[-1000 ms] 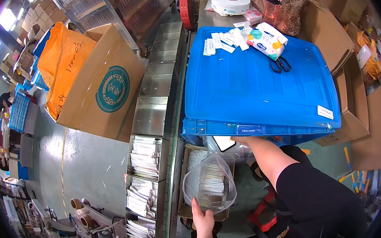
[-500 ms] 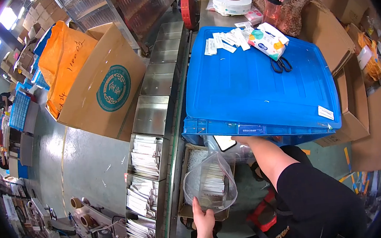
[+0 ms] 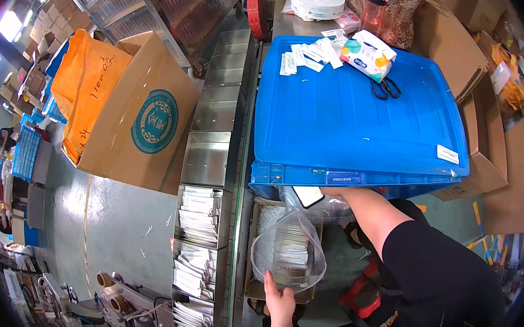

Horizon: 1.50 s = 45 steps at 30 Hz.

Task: Taking stacks of plastic containers from a conveyor line, placing them into plastic bags, and then packing the bags into cardboard boxes.

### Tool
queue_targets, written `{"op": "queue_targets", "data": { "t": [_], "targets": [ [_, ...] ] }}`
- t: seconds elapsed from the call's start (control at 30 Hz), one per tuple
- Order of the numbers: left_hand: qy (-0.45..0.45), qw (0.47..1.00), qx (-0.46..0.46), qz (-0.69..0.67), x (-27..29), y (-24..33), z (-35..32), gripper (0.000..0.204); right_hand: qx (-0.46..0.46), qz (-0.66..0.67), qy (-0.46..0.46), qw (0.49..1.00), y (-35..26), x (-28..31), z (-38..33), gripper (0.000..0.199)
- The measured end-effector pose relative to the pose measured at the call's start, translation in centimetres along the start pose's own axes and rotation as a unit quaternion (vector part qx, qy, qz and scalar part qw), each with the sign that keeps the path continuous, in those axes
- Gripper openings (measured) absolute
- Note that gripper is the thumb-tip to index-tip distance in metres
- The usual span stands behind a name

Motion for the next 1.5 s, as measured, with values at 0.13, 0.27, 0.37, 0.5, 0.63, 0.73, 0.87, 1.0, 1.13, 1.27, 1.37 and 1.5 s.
{"op": "queue_targets", "data": {
  "t": [0.13,0.27,0.37,0.5,0.63,0.73,0.87,1.0,1.13,1.27,1.37,1.5],
  "targets": [
    [0.002,1.000,-0.010,0.029,0.2,0.8,-0.1,0.069,-0.005,-0.023,-0.027,0.999,0.0,-0.2,-0.3,0.060],
    [0.007,0.999,-0.034,0.028,0.1,0.7,0.0,0.068,0.003,-0.032,0.022,0.999,0.2,-0.2,-0.3,0.060],
    [0.000,1.000,-0.024,0.017,0.2,1.2,0.0,0.068,-0.033,-0.040,-0.018,0.998,-0.1,0.1,-0.5,0.063],
    [-0.010,1.000,-0.006,0.008,0.2,1.1,0.0,0.068,-0.036,-0.032,-0.023,0.999,-1.3,1.4,-1.7,0.065],
    [-0.004,1.000,-0.015,0.000,-0.2,0.3,0.2,0.068,-0.015,0.004,0.004,1.000,-1.7,2.1,-2.3,0.065],
    [-0.007,0.999,-0.019,0.038,-0.1,0.9,0.1,0.068,-0.016,-0.020,-0.004,1.000,-2.0,2.4,-2.4,0.073],
    [-0.006,1.000,-0.013,0.024,-0.2,0.5,0.1,0.068,-0.021,-0.039,-0.026,0.999,-2.7,2.9,-2.7,0.083],
    [-0.008,1.000,-0.014,0.015,-0.4,0.4,0.2,0.069,-0.038,-0.028,-0.033,0.998,-0.5,1.0,-1.6,0.077],
    [-0.010,1.000,-0.011,0.020,-0.3,0.1,0.2,0.070,-0.046,0.009,-0.061,0.997,0.6,-0.6,-0.9,0.083],
    [0.008,0.999,-0.039,0.020,-0.5,-0.5,0.4,0.071,-0.039,0.021,-0.054,0.998,2.1,-1.8,-0.1,0.087],
    [0.000,0.999,-0.040,0.012,-0.6,-0.2,0.4,0.071,-0.016,0.012,-0.060,0.998,3.7,-3.6,1.4,0.089],
    [-0.014,1.000,-0.020,0.003,-0.7,-0.4,0.4,0.071,-0.003,0.033,-0.052,0.998,2.8,-3.6,1.1,0.076]
  ]
}}
Point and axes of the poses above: each hand's wrist, its own z-axis towards the middle knuckle, its own x-axis out of the back of the hand, y = z × x, the point moved 7 cm from there along z, towards the middle knuckle, and after that the axes turned 13 degrees about z, right-handed, at the moved point
